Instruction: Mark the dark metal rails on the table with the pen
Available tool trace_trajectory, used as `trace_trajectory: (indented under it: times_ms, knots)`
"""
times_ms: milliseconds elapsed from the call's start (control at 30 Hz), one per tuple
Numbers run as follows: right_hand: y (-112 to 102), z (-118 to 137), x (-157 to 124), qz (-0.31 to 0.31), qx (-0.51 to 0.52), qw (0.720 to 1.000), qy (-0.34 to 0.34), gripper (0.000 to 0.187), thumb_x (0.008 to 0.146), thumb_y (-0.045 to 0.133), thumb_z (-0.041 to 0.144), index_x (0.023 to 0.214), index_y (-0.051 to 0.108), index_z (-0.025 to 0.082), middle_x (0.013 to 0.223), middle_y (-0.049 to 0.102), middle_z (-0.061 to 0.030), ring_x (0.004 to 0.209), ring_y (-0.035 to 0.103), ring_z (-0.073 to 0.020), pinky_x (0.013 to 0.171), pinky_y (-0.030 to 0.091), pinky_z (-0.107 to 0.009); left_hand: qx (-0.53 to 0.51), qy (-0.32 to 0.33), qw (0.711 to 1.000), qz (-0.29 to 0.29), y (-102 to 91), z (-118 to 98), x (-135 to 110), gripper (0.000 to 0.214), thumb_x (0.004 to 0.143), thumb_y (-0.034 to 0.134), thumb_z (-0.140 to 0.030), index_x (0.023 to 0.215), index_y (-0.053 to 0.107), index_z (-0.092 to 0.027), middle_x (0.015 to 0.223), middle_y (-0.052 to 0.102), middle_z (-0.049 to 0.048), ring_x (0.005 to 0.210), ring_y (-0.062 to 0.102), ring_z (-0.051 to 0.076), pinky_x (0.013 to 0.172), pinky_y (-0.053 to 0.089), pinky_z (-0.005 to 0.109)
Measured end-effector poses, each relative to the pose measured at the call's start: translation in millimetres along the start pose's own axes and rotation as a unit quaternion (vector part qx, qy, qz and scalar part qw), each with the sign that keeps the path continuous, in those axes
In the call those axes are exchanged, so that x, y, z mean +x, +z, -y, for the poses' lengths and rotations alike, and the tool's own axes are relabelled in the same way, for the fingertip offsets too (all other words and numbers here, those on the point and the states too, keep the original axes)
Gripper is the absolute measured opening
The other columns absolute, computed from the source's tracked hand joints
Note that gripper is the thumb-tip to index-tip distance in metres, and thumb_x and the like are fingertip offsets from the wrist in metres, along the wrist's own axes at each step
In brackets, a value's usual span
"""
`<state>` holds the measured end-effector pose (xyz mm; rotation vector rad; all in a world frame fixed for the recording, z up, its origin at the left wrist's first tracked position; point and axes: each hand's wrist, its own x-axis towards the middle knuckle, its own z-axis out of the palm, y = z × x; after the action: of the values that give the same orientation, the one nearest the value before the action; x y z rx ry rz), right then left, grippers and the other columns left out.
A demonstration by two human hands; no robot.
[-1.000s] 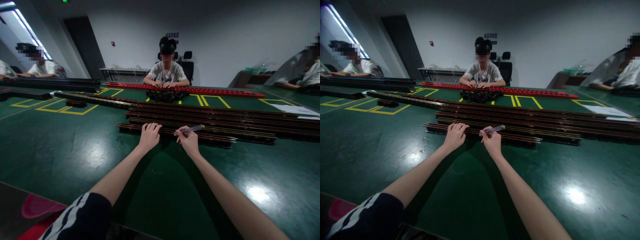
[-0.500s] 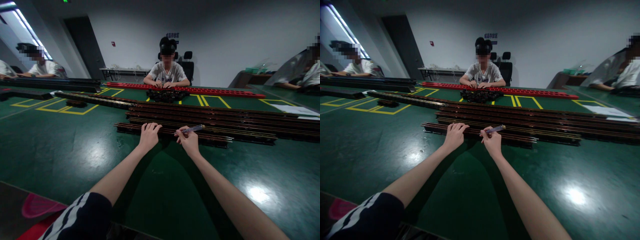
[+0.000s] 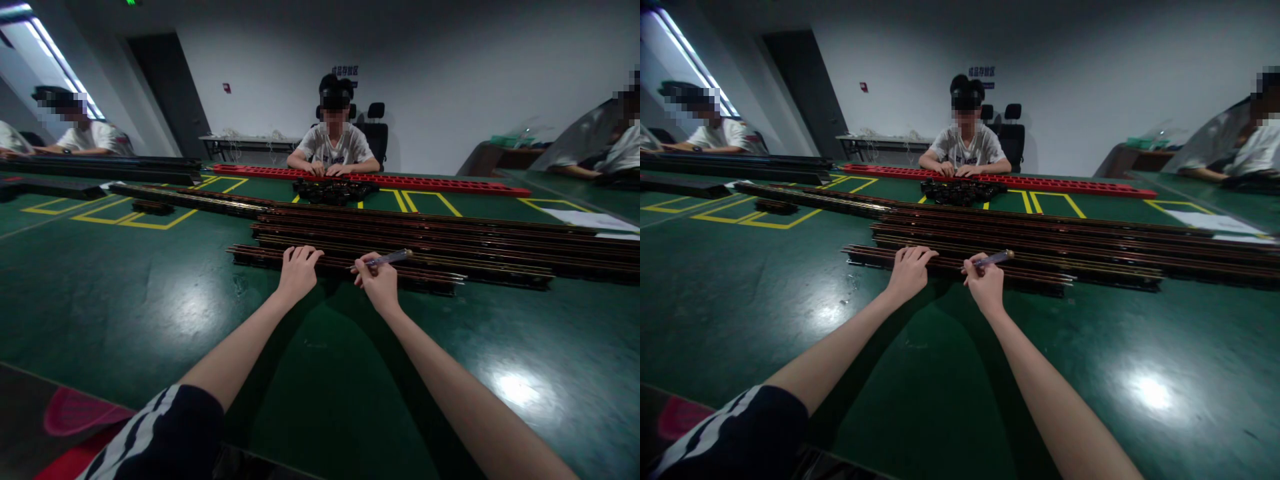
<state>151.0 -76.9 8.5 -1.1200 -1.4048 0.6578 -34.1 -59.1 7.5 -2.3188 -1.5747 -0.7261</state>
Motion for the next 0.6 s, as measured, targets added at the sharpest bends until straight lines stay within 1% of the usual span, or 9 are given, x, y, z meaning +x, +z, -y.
trace_trajectory:
  times_ms: [167,233,433,600]
  knots:
    - [-0.9,0.6,-0.5,-0.035,0.008,0.999,0.003,0.029,0.080,0.058,0.046,0.073,0.053,0.019,0.062,0.063,-0.0024,0.045,0.058,-0.0127,0.042,0.045,-0.023,-0.003,-0.001,1.000,0.007,-0.7,-0.1,0.3,0.046,0.079,0.040,-0.001,0.116,0.060,-0.017,0.115,0.063,0.0086,0.111,0.053,0.024,0.101,0.033,0.045]
    - [-1.2,0.4,-0.1,-0.037,0.009,0.999,0.006,0.030,0.080,0.058,0.048,0.072,0.053,0.019,0.061,0.063,-0.0024,0.044,0.058,-0.0129,0.042,0.045,-0.023,-0.005,-0.004,1.000,0.011,-1.5,-0.7,0.6,0.046,0.079,0.039,-0.001,0.116,0.060,-0.017,0.115,0.063,0.0085,0.111,0.053,0.024,0.102,0.033,0.045]
    - [-0.7,0.5,0.1,-0.027,0.014,1.000,0.005,0.032,0.080,0.058,0.050,0.073,0.053,0.019,0.062,0.063,-0.0022,0.045,0.058,-0.0129,0.042,0.045,-0.023,-0.007,-0.008,1.000,0.005,-1.9,-1.4,0.1,0.045,0.079,0.039,-0.002,0.114,0.061,-0.019,0.114,0.064,0.0078,0.110,0.054,0.024,0.102,0.032,0.046]
    - [0.0,2.1,-0.5,0.012,0.003,1.000,-0.005,0.031,0.081,0.058,0.049,0.074,0.054,0.019,0.066,0.066,-0.0037,0.046,0.058,-0.0127,0.043,0.046,-0.023,-0.010,-0.027,1.000,-0.012,0.1,0.9,0.5,0.045,0.077,0.039,0.000,0.110,0.062,-0.020,0.112,0.064,0.0085,0.110,0.054,0.025,0.101,0.033,0.047]
